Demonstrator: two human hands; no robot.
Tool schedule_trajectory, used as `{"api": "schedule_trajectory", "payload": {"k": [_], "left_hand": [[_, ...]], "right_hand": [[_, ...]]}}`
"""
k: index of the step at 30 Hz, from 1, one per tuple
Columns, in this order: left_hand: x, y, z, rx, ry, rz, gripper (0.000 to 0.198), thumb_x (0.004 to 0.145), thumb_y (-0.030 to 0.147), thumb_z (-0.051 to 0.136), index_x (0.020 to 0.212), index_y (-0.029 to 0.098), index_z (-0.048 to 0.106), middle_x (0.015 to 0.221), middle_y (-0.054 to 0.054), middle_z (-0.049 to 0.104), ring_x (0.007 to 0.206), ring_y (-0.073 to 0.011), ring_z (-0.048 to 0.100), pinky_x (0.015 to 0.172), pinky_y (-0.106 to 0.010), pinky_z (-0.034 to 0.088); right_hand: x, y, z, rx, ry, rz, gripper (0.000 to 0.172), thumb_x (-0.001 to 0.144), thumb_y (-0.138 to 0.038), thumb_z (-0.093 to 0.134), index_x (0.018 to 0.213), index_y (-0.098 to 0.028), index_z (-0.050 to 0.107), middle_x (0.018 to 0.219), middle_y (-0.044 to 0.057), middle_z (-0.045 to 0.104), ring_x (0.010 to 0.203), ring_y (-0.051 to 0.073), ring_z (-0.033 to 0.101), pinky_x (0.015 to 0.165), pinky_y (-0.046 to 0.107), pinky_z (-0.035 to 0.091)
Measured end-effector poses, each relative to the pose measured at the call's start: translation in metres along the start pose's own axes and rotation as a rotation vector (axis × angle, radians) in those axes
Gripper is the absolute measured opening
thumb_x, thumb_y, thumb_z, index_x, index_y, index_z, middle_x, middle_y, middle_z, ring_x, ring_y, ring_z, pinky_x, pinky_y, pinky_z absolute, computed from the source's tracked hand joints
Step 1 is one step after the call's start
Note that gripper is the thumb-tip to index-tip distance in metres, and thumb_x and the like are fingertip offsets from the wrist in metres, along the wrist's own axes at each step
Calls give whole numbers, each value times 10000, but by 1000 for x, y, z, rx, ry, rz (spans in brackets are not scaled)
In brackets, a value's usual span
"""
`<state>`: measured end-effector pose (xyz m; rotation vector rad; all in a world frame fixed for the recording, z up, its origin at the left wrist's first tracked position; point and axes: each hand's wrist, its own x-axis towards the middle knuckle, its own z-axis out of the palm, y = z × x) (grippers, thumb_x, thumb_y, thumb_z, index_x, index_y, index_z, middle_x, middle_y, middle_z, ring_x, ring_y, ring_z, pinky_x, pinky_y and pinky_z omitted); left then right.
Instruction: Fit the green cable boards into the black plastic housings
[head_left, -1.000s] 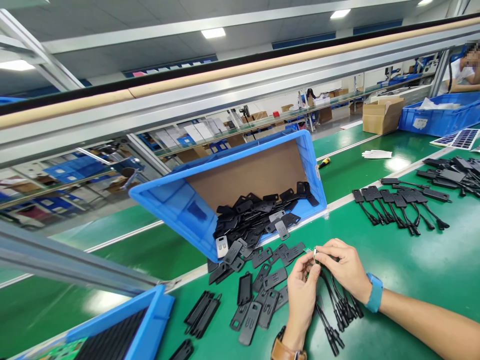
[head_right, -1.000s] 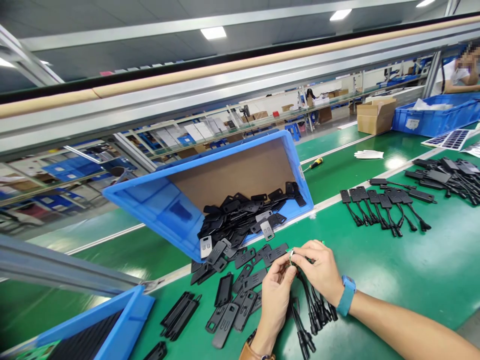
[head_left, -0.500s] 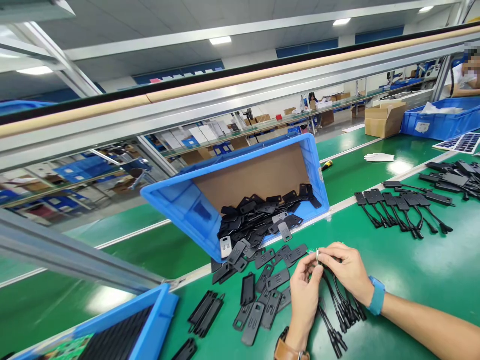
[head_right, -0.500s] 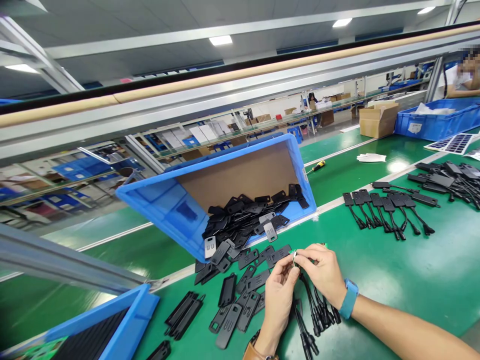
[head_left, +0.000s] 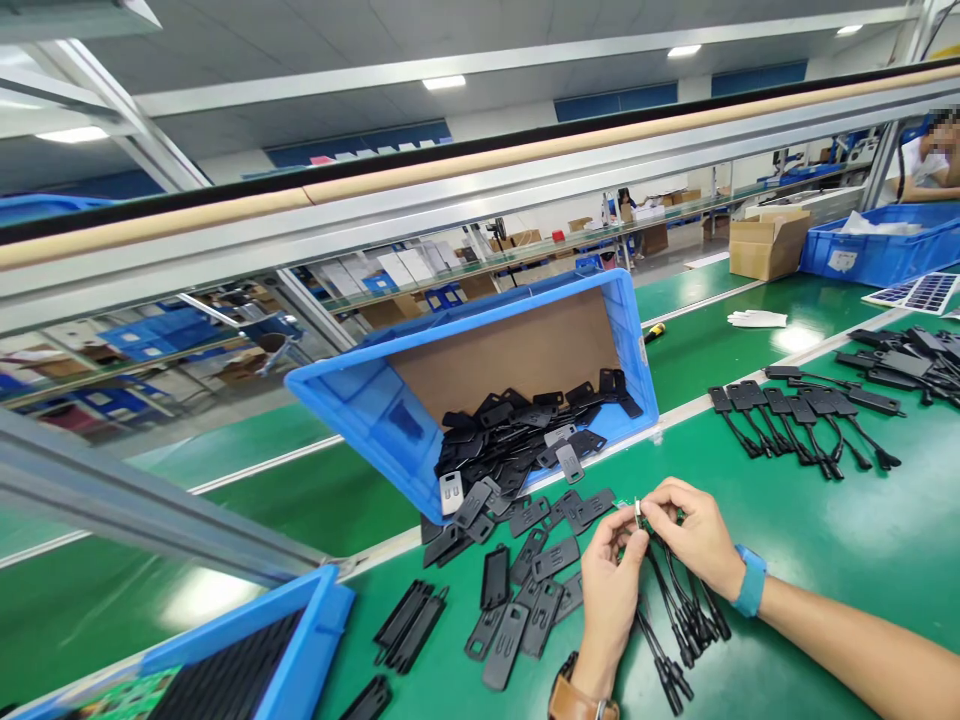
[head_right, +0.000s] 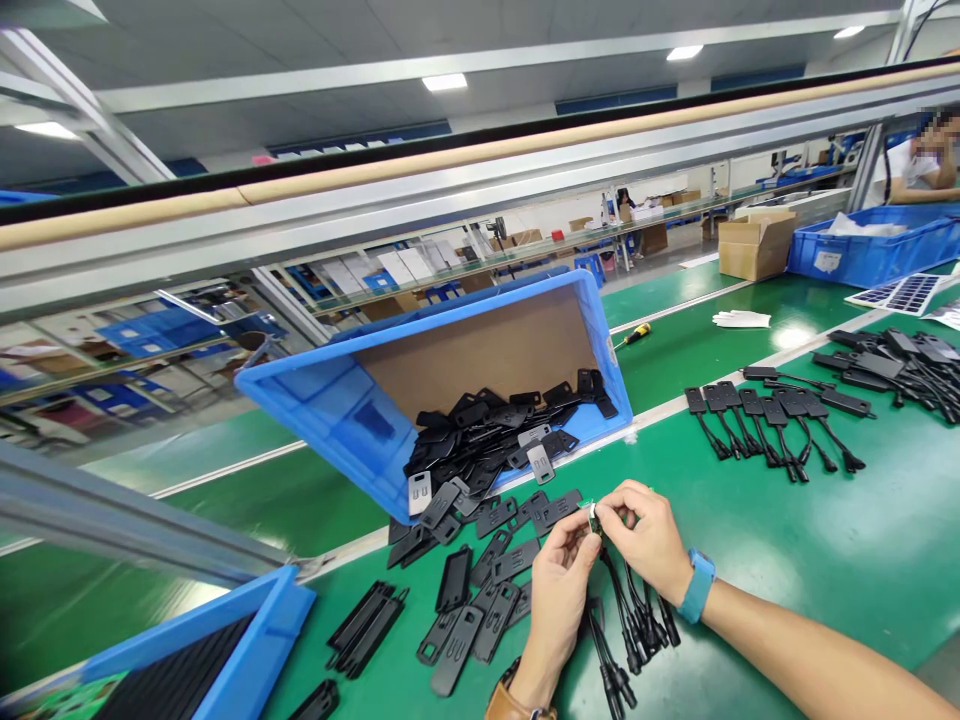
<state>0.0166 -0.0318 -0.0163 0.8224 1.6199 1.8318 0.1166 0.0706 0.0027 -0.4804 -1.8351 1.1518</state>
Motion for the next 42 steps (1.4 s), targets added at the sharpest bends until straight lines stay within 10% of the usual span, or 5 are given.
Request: {"api": "schedule_trajectory", "payload": {"k": [8, 20, 25, 32, 42], "left_hand": [[3, 6, 0, -143, 121, -25, 422, 758, 416, 770, 1090, 174, 674, 1084, -121, 713, 1022, -226, 648, 922, -343, 483], [5, 2, -6, -441, 160, -88, 509, 760, 441, 786, 1146, 146, 635, 1066, -124, 707, 840, -153, 631, 704, -250, 486], [5, 7, -8, -544, 157, -107, 447, 785, 399, 774, 1130, 157, 625, 1115, -120, 695, 932, -168, 645, 780, -269, 494], [6, 10, -9, -673, 126, -78, 375, 803, 319, 766, 1117, 182, 614, 1117, -86, 679, 936, -157, 644, 830, -287, 499], [6, 27, -14, -212, 40, -2, 365, 818, 442, 717, 1017, 138, 748, 981, -100, 724, 903, -203, 626, 871, -322, 464]], "right_hand": [[12, 25, -7, -119, 28, -13, 202, 901, -282, 525, 718, -201, 558, 731, 4, 568, 656, 151, 531, 625, 259, 435], [118, 104, -23, -560, 82, 135, 121, 667, -210, 618, 582, -202, 533, 695, 47, 607, 822, 239, 572, 845, 352, 429], [90, 68, -15, -544, 58, 77, 207, 822, -341, 600, 912, -155, 586, 914, 96, 629, 901, 246, 573, 836, 369, 453], [-2, -2, 16, -288, -393, -111, 400, 898, -306, 634, 1253, -200, 480, 816, 5, 621, 722, 186, 590, 669, 301, 472], [-2, 0, -5, -386, -351, -410, 130, 986, -220, 499, 1033, -215, 620, 1112, 122, 652, 1046, 265, 616, 877, 432, 523]]}}
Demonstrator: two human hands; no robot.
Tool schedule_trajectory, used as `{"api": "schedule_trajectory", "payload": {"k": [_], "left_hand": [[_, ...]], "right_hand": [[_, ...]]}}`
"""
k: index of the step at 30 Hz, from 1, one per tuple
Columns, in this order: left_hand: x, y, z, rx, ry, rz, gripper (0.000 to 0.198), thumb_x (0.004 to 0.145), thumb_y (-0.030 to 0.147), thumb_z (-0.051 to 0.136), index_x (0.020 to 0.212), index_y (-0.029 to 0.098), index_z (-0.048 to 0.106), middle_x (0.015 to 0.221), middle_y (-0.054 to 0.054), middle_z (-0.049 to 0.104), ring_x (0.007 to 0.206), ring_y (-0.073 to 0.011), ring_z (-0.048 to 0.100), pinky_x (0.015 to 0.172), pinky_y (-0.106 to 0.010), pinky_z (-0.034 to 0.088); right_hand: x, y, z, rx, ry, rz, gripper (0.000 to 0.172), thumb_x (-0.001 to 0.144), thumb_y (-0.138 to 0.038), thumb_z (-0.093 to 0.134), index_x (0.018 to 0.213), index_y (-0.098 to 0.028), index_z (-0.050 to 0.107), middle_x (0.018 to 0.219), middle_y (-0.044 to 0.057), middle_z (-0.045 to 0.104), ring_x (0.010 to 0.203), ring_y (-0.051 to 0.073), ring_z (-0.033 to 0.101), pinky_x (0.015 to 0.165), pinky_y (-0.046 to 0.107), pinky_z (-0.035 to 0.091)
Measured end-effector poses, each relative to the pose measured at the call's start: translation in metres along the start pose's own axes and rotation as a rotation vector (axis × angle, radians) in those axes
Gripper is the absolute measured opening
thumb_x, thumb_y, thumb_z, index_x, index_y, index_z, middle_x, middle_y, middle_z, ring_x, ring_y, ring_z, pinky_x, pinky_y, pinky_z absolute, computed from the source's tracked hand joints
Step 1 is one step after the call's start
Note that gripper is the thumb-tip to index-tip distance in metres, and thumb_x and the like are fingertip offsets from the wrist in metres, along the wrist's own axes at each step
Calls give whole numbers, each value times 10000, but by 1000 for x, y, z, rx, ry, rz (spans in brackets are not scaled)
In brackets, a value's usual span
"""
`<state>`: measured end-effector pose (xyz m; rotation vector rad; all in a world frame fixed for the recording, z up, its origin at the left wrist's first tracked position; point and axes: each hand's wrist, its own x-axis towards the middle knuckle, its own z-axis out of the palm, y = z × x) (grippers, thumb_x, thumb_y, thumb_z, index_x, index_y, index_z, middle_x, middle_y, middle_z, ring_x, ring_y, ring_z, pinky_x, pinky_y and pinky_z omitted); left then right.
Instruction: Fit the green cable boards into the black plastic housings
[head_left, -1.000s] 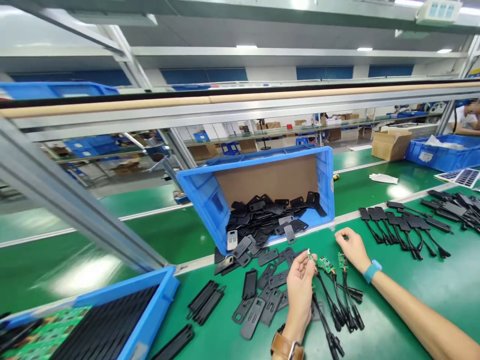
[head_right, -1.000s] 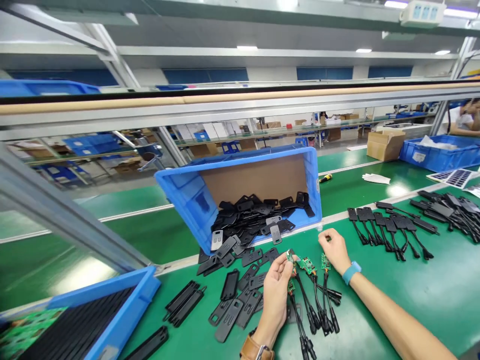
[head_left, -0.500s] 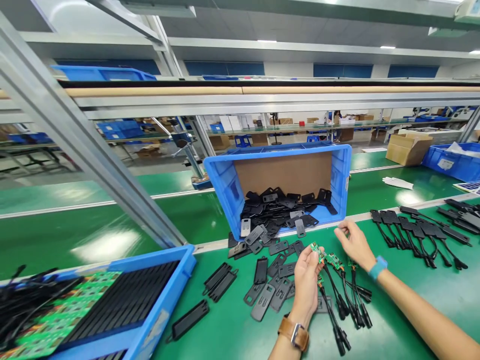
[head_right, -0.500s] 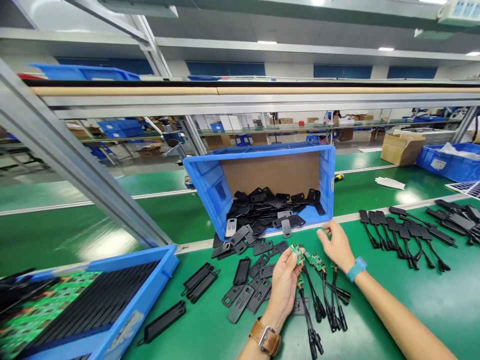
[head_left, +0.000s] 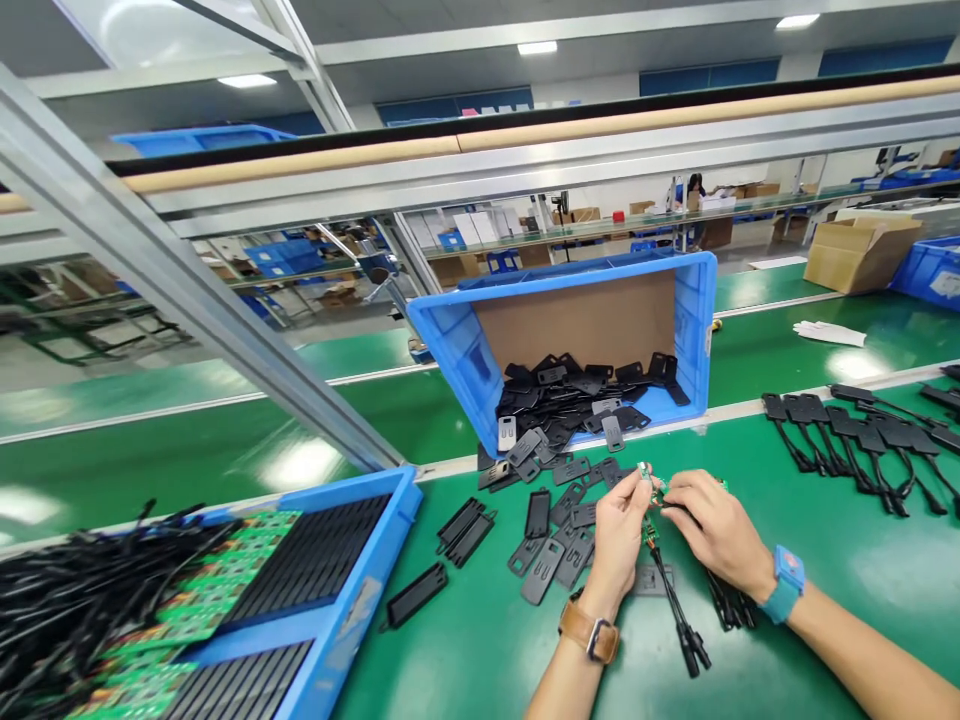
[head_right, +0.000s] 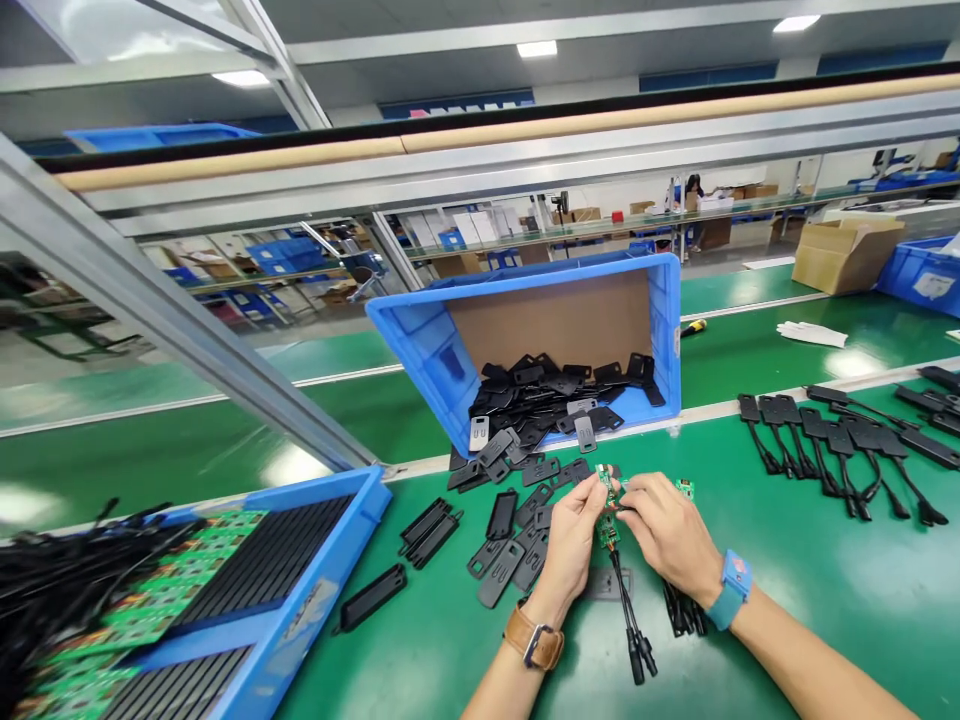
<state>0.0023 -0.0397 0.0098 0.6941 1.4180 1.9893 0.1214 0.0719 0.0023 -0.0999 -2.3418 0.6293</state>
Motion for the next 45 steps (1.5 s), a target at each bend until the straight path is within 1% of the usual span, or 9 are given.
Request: {"api": "schedule_trajectory", "payload": {"k": [4, 8, 12, 15, 22, 27, 31, 37, 45], "left_hand": [[-2, 7, -2, 82, -214, -79, 414, 840, 506, 664, 994, 134, 762, 917, -98, 722, 802, -207, 608, 760, -317, 470], [-1, 8, -6, 239, -219, -9, 387, 874, 507, 607, 911, 158, 769, 873, -100, 723, 809, -236, 613, 786, -350, 477], [7, 15, -23, 757, 105, 263, 388, 946, 421, 486, 763, 201, 747, 791, -100, 686, 803, -254, 601, 804, -368, 452], [12, 22, -44, 1194, 392, 366, 318, 948, 326, 455, 947, 178, 737, 958, -140, 668, 911, -288, 578, 844, -400, 423], [13, 17, -84, 1762, 713, -83, 366, 881, 335, 527, 1092, 48, 609, 1042, -241, 601, 1016, -406, 520, 789, -470, 392], [19, 24, -94, 1512, 673, -86, 277, 858, 230, 543, 1070, 64, 607, 1073, -250, 605, 1082, -389, 542, 854, -487, 409], [22, 26, -74, 766, 494, 2, 310, 851, 325, 619, 1098, 139, 619, 935, -128, 661, 903, -271, 639, 808, -404, 504], [5, 3, -20, -220, 124, -356, 368, 791, 401, 759, 1044, 151, 661, 957, -83, 698, 718, -141, 657, 667, -274, 553], [-7, -12, 1, -348, 125, -391, 326, 791, 354, 741, 1058, 167, 722, 1134, -91, 710, 952, -195, 663, 751, -259, 517]], "right_hand": [[1, 7, -8, 106, -97, -50, 131, 977, -200, 503, 1030, -222, 620, 1356, 128, 560, 1294, 281, 499, 1011, 474, 486], [0, 13, -10, 158, -127, 4, 94, 966, -224, 531, 996, -221, 621, 1323, 127, 580, 1272, 277, 523, 1004, 455, 494], [1, 14, -13, 147, -72, 39, 80, 956, -244, 552, 970, -218, 627, 1300, 133, 586, 1250, 287, 536, 999, 465, 494], [2, 15, -15, 119, -48, 41, 84, 964, -255, 546, 961, -220, 621, 1285, 131, 591, 1269, 292, 516, 1005, 477, 485], [3, 12, -14, 84, -47, 22, 70, 963, -225, 540, 963, -218, 609, 1247, 138, 603, 1278, 296, 502, 964, 481, 507], [4, 9, -14, 81, -47, -23, 70, 945, -178, 549, 960, -213, 609, 1231, 137, 612, 1263, 292, 512, 925, 465, 529], [4, 4, -15, 74, -52, -38, 76, 952, -175, 541, 975, -210, 604, 1267, 137, 594, 1268, 292, 499, 934, 475, 514], [6, -4, -17, 77, -50, -27, 65, 947, -180, 550, 979, -205, 600, 1317, 129, 563, 1253, 283, 499, 961, 465, 495], [4, -8, -13, -21, -131, -75, 53, 917, -164, 574, 932, -192, 617, 1303, 129, 582, 1188, 281, 538, 962, 477, 496]]}}
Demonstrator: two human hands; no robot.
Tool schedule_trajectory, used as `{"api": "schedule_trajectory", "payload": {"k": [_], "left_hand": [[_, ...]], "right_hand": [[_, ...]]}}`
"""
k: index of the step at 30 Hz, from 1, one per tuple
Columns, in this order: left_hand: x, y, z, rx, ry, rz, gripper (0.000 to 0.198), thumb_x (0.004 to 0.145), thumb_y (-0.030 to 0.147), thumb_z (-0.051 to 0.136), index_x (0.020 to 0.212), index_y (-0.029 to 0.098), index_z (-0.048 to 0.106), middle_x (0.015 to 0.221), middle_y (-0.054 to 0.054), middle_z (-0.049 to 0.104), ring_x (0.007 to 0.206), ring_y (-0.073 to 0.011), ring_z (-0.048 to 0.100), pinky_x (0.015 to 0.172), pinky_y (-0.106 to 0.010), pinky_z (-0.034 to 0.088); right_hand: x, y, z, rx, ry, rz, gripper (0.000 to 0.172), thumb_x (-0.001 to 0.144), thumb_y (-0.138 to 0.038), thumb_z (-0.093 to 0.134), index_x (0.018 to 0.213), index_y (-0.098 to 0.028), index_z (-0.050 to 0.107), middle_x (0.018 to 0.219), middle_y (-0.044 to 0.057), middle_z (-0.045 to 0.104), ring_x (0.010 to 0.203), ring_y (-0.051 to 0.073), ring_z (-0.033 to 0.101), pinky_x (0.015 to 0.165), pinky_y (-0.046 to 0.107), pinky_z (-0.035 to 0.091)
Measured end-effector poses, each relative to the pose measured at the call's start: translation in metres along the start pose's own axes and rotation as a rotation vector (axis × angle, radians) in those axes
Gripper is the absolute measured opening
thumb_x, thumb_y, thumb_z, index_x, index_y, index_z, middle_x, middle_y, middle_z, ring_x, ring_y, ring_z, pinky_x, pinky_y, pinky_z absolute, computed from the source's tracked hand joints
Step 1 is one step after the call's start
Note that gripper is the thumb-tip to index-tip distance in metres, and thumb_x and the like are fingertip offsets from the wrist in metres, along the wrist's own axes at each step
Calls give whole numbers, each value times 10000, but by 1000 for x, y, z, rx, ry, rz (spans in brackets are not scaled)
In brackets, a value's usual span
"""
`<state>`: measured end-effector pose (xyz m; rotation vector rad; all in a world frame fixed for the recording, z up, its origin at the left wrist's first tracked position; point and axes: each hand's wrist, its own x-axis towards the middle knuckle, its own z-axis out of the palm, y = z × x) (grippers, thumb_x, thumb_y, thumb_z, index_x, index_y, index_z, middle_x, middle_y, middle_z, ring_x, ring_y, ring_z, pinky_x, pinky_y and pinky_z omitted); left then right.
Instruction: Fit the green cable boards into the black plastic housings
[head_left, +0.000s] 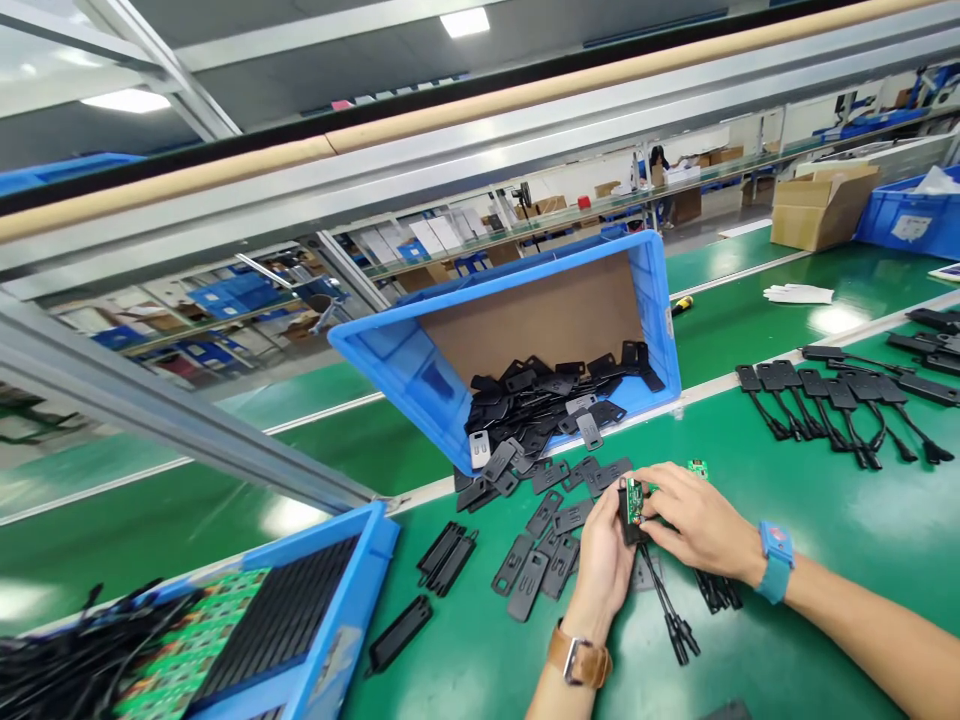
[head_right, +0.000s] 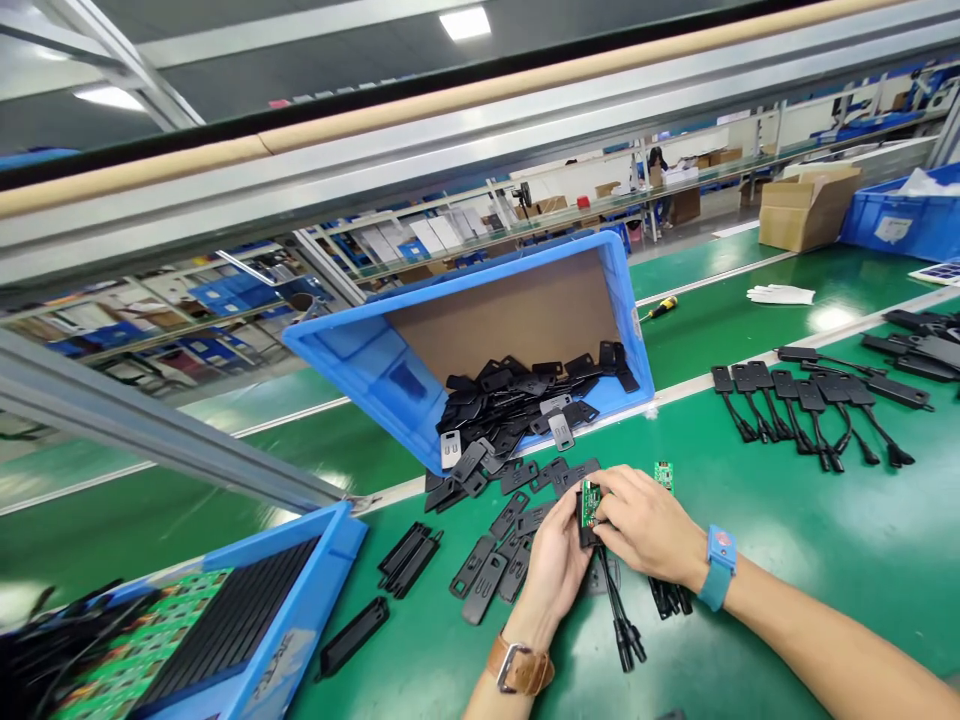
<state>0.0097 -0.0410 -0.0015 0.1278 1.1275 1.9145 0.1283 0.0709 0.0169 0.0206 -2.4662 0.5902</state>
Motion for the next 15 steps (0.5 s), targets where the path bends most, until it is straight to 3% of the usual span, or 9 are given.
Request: {"api": "schedule_trajectory", "payload": {"k": [5, 15], "left_hand": [[-4, -4, 3, 93, 5, 87, 422, 776, 398, 765, 1140, 191, 716, 1331, -99, 630, 1267, -258, 531, 1012, -319, 434], [-5, -3, 6, 89, -37, 125, 434, 763, 428, 780, 1117, 181, 732, 1316, -112, 642, 1308, -282, 502, 1123, -374, 339]], "right_hand": [[-2, -6, 7, -113, -31, -23, 72, 930, -166, 546, 925, -172, 618, 1289, 154, 577, 1159, 299, 535, 923, 489, 509], [-2, -14, 13, -270, -73, -45, 126, 949, -120, 501, 902, -123, 618, 1257, 182, 572, 1188, 314, 509, 949, 481, 505]]}}
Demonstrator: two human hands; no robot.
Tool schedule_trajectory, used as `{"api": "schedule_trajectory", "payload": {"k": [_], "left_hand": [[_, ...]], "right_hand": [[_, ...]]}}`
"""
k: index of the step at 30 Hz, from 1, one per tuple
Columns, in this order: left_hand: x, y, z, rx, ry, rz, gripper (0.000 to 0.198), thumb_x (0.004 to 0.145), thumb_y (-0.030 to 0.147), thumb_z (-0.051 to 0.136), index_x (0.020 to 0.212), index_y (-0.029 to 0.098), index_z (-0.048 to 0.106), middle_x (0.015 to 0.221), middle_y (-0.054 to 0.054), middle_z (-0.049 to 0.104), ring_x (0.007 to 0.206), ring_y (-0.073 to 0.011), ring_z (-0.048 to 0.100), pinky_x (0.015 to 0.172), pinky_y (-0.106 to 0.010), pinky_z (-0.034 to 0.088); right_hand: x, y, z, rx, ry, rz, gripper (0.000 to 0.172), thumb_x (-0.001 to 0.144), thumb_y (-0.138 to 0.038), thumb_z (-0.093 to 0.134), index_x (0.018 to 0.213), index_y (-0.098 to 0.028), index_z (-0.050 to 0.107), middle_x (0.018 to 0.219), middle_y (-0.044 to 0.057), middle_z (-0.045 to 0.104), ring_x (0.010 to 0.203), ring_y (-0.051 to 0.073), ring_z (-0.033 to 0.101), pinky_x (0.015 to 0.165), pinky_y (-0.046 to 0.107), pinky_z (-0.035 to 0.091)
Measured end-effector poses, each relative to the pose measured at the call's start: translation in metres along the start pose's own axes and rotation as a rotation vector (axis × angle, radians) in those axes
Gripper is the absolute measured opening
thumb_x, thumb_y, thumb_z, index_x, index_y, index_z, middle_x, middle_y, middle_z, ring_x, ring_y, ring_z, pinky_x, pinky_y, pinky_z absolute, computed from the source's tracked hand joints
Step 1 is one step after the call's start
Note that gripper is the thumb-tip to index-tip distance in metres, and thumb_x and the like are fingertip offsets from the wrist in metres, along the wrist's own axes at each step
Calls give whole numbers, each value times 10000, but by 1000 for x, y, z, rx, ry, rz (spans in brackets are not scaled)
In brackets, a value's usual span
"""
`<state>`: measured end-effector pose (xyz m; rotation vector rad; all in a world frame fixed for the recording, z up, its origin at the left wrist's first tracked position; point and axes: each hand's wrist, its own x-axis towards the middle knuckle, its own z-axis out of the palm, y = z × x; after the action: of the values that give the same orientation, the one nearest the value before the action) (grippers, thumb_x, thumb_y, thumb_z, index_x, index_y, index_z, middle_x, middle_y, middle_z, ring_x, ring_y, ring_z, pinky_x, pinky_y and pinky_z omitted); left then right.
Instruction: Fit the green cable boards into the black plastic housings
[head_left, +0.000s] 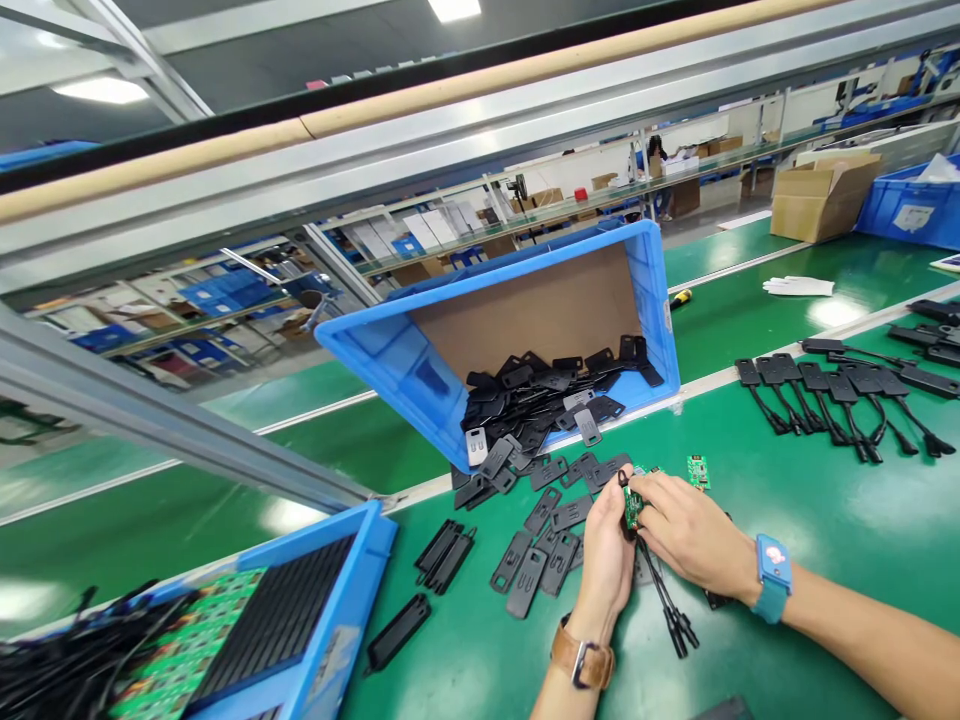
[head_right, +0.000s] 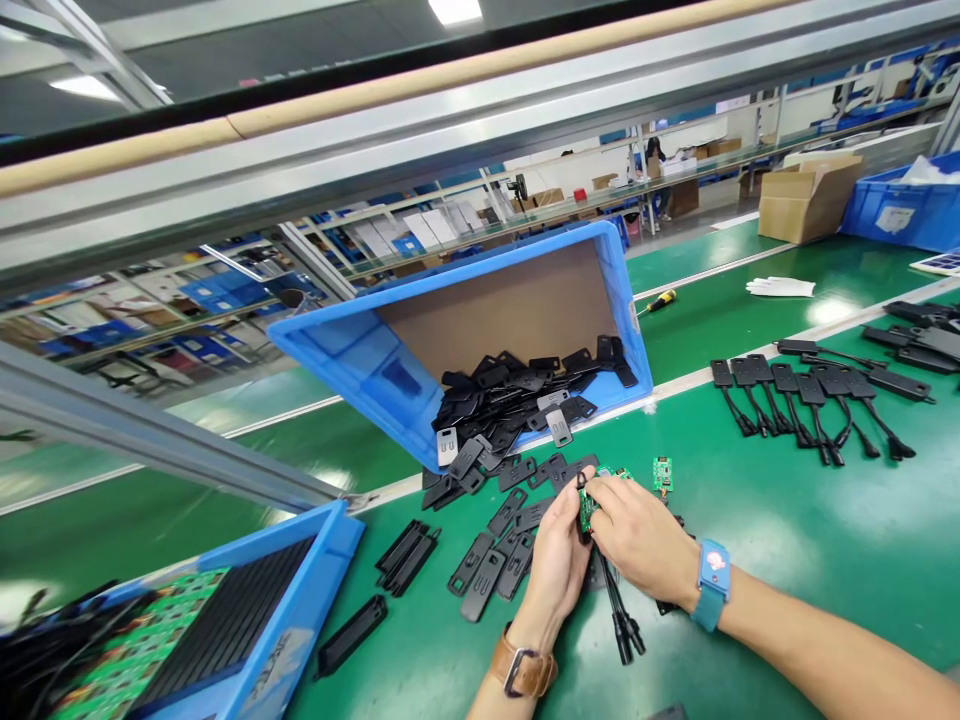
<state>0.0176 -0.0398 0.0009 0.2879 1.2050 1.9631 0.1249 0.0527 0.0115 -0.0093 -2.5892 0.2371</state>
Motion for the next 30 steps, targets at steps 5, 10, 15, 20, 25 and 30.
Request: {"api": "schedule_trajectory", "payload": {"k": [5, 10, 15, 20, 25, 30], "left_hand": [[1, -3, -2, -9, -21, 11, 402, 782, 415, 766, 1103, 174, 738, 1294, -117, 656, 1292, -273, 520, 1137, -376, 329], [0, -6, -4, -90, -20, -41, 380, 804, 356, 749, 1153, 208, 719, 1387, -94, 592, 1354, -265, 456, 1141, -366, 332], [-2, -7, -4, -59, -36, -78, 459, 851, 398, 702, 1275, 233, 644, 1440, -99, 539, 1374, -279, 427, 1092, -375, 392], [-2, -9, -4, -28, -21, -79, 483, 853, 429, 692, 1297, 251, 625, 1471, -90, 506, 1384, -282, 409, 1080, -372, 403], [-1, -12, -5, 5, -9, -13, 477, 854, 423, 690, 1287, 233, 625, 1454, -101, 522, 1374, -281, 424, 1129, -394, 347], [1, -16, -6, 92, -2, 93, 493, 831, 401, 720, 1276, 218, 612, 1440, -107, 533, 1337, -277, 473, 1143, -398, 332]], "right_hand": [[0, -1, 2, -1, 5, -1, 129, 953, -124, 498, 919, -120, 622, 1246, 184, 573, 1175, 311, 513, 954, 483, 507], [0, 1, 0, 53, 36, 28, 137, 954, -131, 488, 898, -138, 612, 1219, 173, 581, 1130, 299, 528, 906, 478, 534], [0, 3, -1, 95, 34, 36, 121, 942, -121, 495, 914, -144, 611, 1225, 164, 579, 1125, 291, 535, 886, 469, 551], [-1, 4, 4, 84, -6, 11, 127, 950, -124, 495, 923, -136, 619, 1263, 164, 575, 1198, 295, 517, 958, 482, 528], [-3, 1, 9, 57, 26, 3, 167, 960, -137, 485, 1013, -126, 643, 1306, 178, 573, 1244, 299, 508, 995, 493, 508], [-3, -4, 8, 55, 45, 10, 179, 958, -158, 516, 1075, -120, 646, 1359, 168, 560, 1271, 305, 491, 1013, 504, 494]]}}
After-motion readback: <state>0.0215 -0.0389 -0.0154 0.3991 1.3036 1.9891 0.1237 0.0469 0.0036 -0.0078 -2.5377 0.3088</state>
